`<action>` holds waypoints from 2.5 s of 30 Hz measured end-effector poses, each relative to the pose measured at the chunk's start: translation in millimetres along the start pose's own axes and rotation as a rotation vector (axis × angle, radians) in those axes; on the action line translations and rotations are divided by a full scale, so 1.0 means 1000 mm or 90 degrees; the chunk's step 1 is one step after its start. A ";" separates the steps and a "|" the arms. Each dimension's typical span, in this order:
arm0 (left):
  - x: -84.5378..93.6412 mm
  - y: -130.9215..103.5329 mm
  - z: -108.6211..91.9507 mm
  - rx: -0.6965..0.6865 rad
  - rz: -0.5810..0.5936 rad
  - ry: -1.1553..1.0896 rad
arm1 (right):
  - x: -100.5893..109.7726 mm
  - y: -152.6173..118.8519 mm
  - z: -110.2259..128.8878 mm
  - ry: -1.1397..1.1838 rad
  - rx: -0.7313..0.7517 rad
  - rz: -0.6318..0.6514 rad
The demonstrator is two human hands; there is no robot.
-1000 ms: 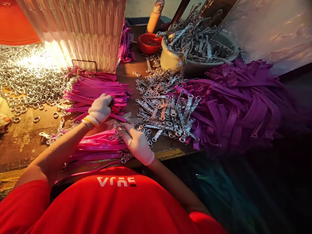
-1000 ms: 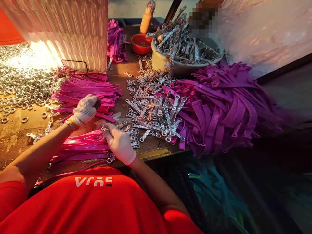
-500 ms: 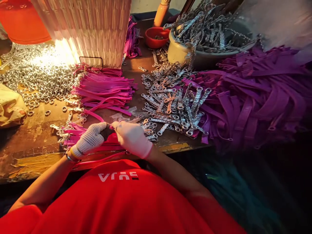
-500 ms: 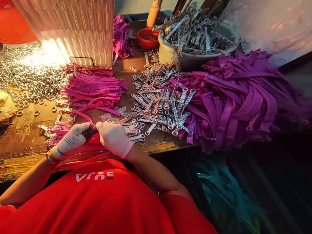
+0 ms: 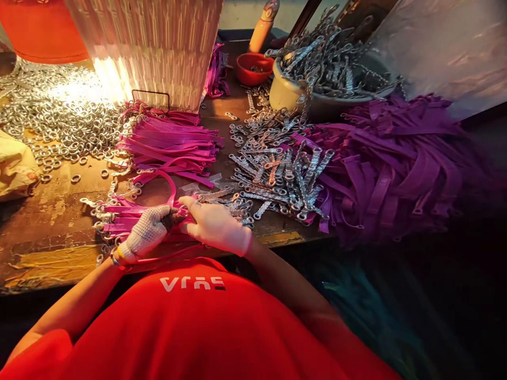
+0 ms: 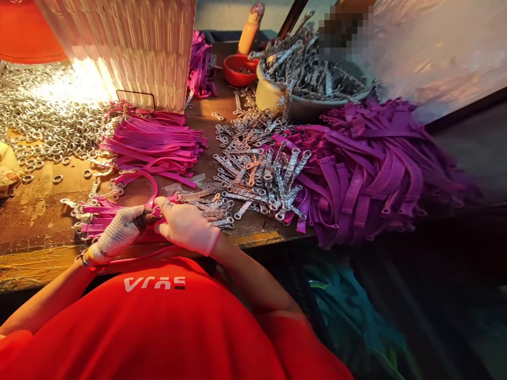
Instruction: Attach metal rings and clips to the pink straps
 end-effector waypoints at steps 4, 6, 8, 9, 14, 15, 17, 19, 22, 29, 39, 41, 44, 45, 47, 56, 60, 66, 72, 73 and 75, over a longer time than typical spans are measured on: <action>-0.006 -0.003 -0.001 -0.063 -0.006 0.090 | -0.013 0.003 -0.008 -0.074 -0.044 0.070; -0.009 -0.005 0.001 -0.058 0.008 0.122 | -0.018 0.001 -0.005 -0.120 0.003 0.055; -0.013 -0.005 0.001 -0.047 0.030 0.142 | -0.023 -0.003 0.000 -0.159 0.058 0.031; -0.014 -0.004 -0.001 -0.045 0.041 0.144 | -0.024 -0.005 0.002 -0.176 0.079 0.021; -0.010 0.004 -0.017 -0.081 0.113 0.116 | -0.018 -0.005 0.009 -0.219 0.142 -0.006; -0.003 0.005 -0.020 -0.092 0.132 0.120 | -0.016 -0.004 0.009 -0.215 0.146 -0.004; 0.026 0.006 -0.020 -0.100 0.129 0.148 | -0.009 -0.003 0.001 -0.198 0.123 -0.002; 0.074 0.004 -0.013 -0.079 0.048 0.206 | -0.003 -0.004 -0.015 -0.182 0.059 -0.007; 0.136 -0.008 0.004 -0.013 -0.070 0.279 | 0.003 -0.010 -0.041 -0.160 -0.010 0.001; 0.104 -0.019 0.019 0.204 -0.226 -0.172 | 0.050 0.042 -0.126 -0.161 -0.150 -0.156; 0.018 0.004 0.016 0.364 0.011 -0.537 | 0.032 0.118 -0.221 -0.167 -0.476 -0.162; 0.021 -0.001 0.018 0.350 -0.019 -0.466 | 0.030 0.113 -0.224 -0.147 -0.478 -0.169; 0.025 -0.006 0.019 0.321 -0.082 -0.397 | 0.037 0.097 -0.213 -0.075 -0.436 -0.256; 0.025 -0.006 0.019 0.304 -0.091 -0.368 | 0.040 0.090 -0.202 -0.017 -0.390 -0.300; 0.027 -0.006 0.016 0.263 -0.104 -0.305 | 0.045 0.072 -0.168 0.125 -0.257 -0.363; 0.020 0.001 -0.022 0.067 -0.112 -0.218 | 0.020 0.007 -0.009 0.416 0.096 -0.184; 0.013 -0.004 -0.024 0.106 -0.082 -0.277 | 0.011 -0.001 -0.012 0.320 0.070 -0.210; 0.015 -0.007 -0.021 0.126 -0.123 -0.276 | 0.008 -0.007 -0.010 0.258 0.082 -0.177; 0.011 -0.003 -0.020 0.154 -0.088 -0.345 | 0.013 -0.004 -0.001 0.313 0.148 -0.164; 0.011 -0.002 -0.020 0.163 -0.086 -0.369 | 0.015 -0.004 -0.003 0.351 0.152 -0.169; 0.010 0.000 -0.021 0.181 -0.081 -0.415 | 0.019 -0.002 -0.009 0.415 0.157 -0.182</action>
Point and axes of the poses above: each hand's wrist, its own y-axis towards the middle knuckle, its own x-axis out of the back of the hand, z = x × y, the point moved 8 cm from there along y, towards the middle knuckle, and after that the axes turned 4 degrees about -x, right-handed, at the moved point
